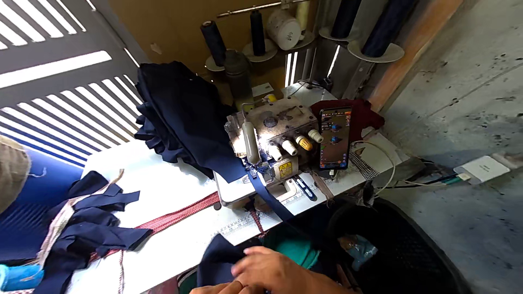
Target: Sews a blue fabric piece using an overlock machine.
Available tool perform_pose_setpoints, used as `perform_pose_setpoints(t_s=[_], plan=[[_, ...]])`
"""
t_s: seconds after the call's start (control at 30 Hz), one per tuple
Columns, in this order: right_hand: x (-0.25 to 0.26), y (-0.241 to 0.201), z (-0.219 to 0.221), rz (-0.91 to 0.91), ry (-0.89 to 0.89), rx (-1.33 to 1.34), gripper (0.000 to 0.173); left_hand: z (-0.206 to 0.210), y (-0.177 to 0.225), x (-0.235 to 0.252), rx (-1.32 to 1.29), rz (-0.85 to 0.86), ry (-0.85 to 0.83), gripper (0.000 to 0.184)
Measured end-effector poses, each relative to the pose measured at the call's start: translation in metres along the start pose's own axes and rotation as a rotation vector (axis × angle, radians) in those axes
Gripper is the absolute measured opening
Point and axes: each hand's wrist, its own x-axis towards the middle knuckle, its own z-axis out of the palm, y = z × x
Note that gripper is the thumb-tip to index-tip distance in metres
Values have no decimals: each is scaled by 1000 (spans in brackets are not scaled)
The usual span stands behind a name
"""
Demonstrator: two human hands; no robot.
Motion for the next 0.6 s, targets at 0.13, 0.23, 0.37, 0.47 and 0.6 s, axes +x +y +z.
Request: perform_pose_setpoints(t_s=[0.13,0.23,0.37,0.47,0.6], plan=[[-27,11,-24,191,135,-47,17,-19,-16,21,21,-87,56,13],[-46,30,-63,363,517,-221,26,-35,-36,23,120,-102,114,15],[-60,57,-102,573,782,-747,54,-52,-65,14,-4,-81,213,21],[-56,66,-109,674,701,-825,73,-51,-59,18,-211,16,232,14],[-47,70,-116,701,677,-829,78,-30,-50,45,-215,29,173,12]])
